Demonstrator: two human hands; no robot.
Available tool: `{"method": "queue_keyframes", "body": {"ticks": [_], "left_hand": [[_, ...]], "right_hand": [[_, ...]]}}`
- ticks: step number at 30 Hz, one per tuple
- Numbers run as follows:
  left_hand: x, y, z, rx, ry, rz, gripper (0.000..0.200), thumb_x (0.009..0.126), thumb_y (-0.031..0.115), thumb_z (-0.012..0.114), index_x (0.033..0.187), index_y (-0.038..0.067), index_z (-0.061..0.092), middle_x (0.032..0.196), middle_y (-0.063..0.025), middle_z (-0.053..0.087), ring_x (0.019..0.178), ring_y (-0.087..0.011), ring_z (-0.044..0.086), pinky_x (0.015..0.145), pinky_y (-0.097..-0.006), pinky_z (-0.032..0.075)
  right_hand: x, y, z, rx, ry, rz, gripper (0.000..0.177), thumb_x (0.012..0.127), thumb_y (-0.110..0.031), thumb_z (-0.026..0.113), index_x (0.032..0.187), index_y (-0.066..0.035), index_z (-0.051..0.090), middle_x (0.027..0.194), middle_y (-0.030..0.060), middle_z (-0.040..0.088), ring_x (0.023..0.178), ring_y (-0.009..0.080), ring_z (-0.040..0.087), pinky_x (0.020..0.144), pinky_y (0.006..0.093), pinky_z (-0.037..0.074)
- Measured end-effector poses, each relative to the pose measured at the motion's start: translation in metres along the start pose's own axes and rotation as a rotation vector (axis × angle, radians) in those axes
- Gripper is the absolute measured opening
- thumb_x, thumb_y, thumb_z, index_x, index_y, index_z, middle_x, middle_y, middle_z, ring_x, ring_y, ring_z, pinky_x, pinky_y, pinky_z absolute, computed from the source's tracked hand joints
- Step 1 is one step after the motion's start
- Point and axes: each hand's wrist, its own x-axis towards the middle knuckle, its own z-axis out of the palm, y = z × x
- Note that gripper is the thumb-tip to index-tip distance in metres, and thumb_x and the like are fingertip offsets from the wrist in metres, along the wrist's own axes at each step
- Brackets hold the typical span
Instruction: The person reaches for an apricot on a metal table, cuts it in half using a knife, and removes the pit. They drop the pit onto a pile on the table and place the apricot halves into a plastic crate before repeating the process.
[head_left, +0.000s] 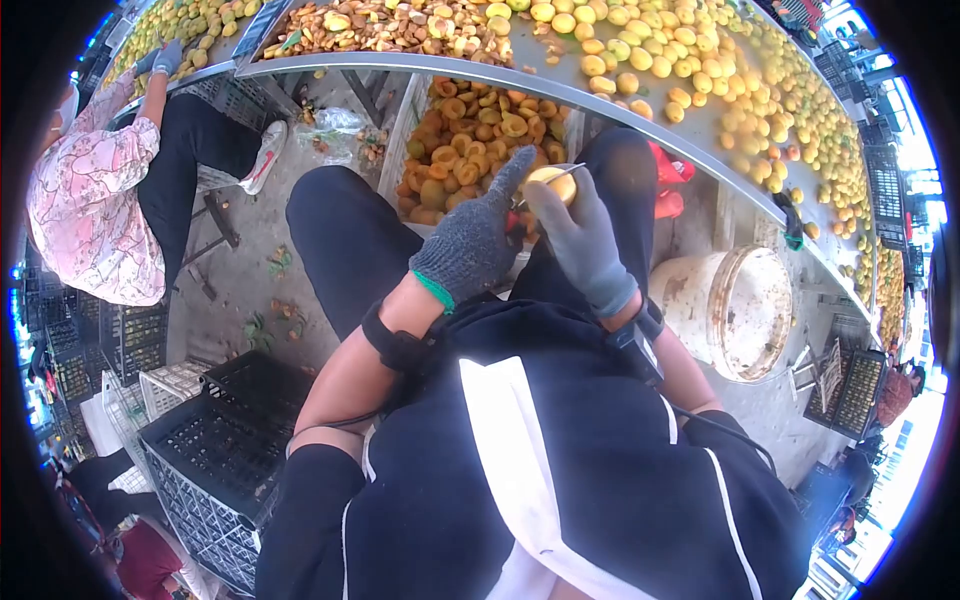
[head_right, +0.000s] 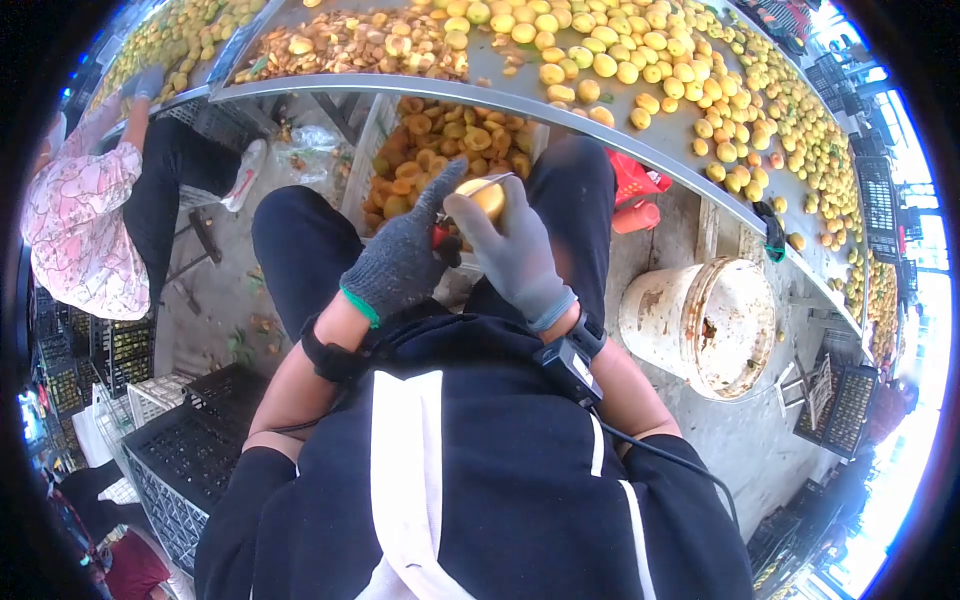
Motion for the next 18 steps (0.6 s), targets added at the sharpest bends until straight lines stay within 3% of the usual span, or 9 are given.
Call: {"method": "queue_keyframes", "body": {"ticks": [3, 5, 8, 9, 11, 15, 18], "left_hand": [[-0.001, 0.000, 0.002, 0.051, -0.022, -0.023, 0.075, 0.086, 0.008, 0.057, 0.152, 0.016, 0.023, 0.083, -0.0248, 0.066, 0.079, -0.0407, 0.066, 0.071, -0.0495, 0.052], [0.002, 0.005, 0.000, 0.126, -0.011, -0.047, 0.074, 0.086, 0.008, 0.056, 0.152, 0.017, 0.024, 0.083, -0.0248, 0.066, 0.078, -0.0405, 0.066, 0.071, -0.0496, 0.052], [0.005, 0.006, -0.001, 0.181, 0.045, -0.053, 0.071, 0.086, 0.007, 0.055, 0.150, 0.017, 0.027, 0.083, -0.0249, 0.066, 0.079, -0.0407, 0.066, 0.072, -0.0492, 0.052], [0.004, -0.004, 0.006, 0.139, 0.074, -0.018, 0.069, 0.086, 0.006, 0.055, 0.149, 0.017, 0.030, 0.083, -0.0246, 0.066, 0.079, -0.0405, 0.066, 0.071, -0.0487, 0.052], [0.006, -0.009, 0.007, 0.099, 0.100, 0.024, 0.067, 0.086, 0.006, 0.054, 0.148, 0.017, 0.032, 0.084, -0.0243, 0.067, 0.079, -0.0404, 0.066, 0.071, -0.0482, 0.052], [0.004, 0.002, 0.001, 0.127, 0.066, -0.037, 0.063, 0.087, 0.008, 0.056, 0.146, 0.016, 0.036, 0.084, -0.0238, 0.067, 0.081, -0.0396, 0.066, 0.071, -0.0475, 0.053], [0.002, -0.001, 0.004, 0.180, 0.079, -0.059, 0.062, 0.087, 0.011, 0.058, 0.145, 0.016, 0.038, 0.084, -0.0231, 0.067, 0.081, -0.0387, 0.067, 0.072, -0.0471, 0.053]], "right_hand": [[-0.003, 0.001, -0.008, -0.082, -0.030, -0.119, 0.030, 0.096, -0.034, 0.062, 0.102, -0.005, 0.055, 0.076, 0.0028, 0.060, 0.067, 0.0098, 0.057, 0.061, 0.0210, 0.045], [0.001, 0.000, -0.019, 0.554, -0.407, 0.396, 0.043, 0.100, -0.050, 0.046, 0.102, -0.008, 0.056, 0.074, -0.0027, 0.053, 0.054, 0.0036, 0.040, 0.046, 0.0175, 0.027], [0.005, 0.003, -0.020, 0.811, -0.587, 0.380, 0.048, 0.100, -0.054, 0.041, 0.102, -0.009, 0.057, 0.073, -0.0038, 0.051, 0.055, 0.0033, 0.040, 0.047, 0.0167, 0.027], [0.004, 0.005, -0.015, 0.813, -0.592, 0.385, 0.048, 0.100, -0.054, 0.041, 0.102, -0.009, 0.057, 0.073, -0.0038, 0.051, 0.055, 0.0033, 0.040, 0.047, 0.0167, 0.027], [0.001, -0.002, 0.001, 0.219, -0.130, 0.172, 0.048, 0.100, -0.054, 0.041, 0.102, -0.009, 0.057, 0.072, -0.0040, 0.050, 0.053, 0.0029, 0.038, 0.047, 0.0165, 0.027], [-0.002, -0.011, 0.000, 0.293, -0.098, 0.191, 0.046, 0.100, -0.052, 0.043, 0.101, -0.008, 0.057, 0.073, -0.0045, 0.051, 0.052, 0.0029, 0.038, 0.047, 0.0160, 0.028], [0.000, -0.009, -0.011, 0.398, -0.224, 0.223, 0.041, 0.101, -0.047, 0.046, 0.104, -0.008, 0.057, 0.074, -0.0042, 0.052, 0.053, 0.0028, 0.040, 0.049, 0.0158, 0.030]]}}
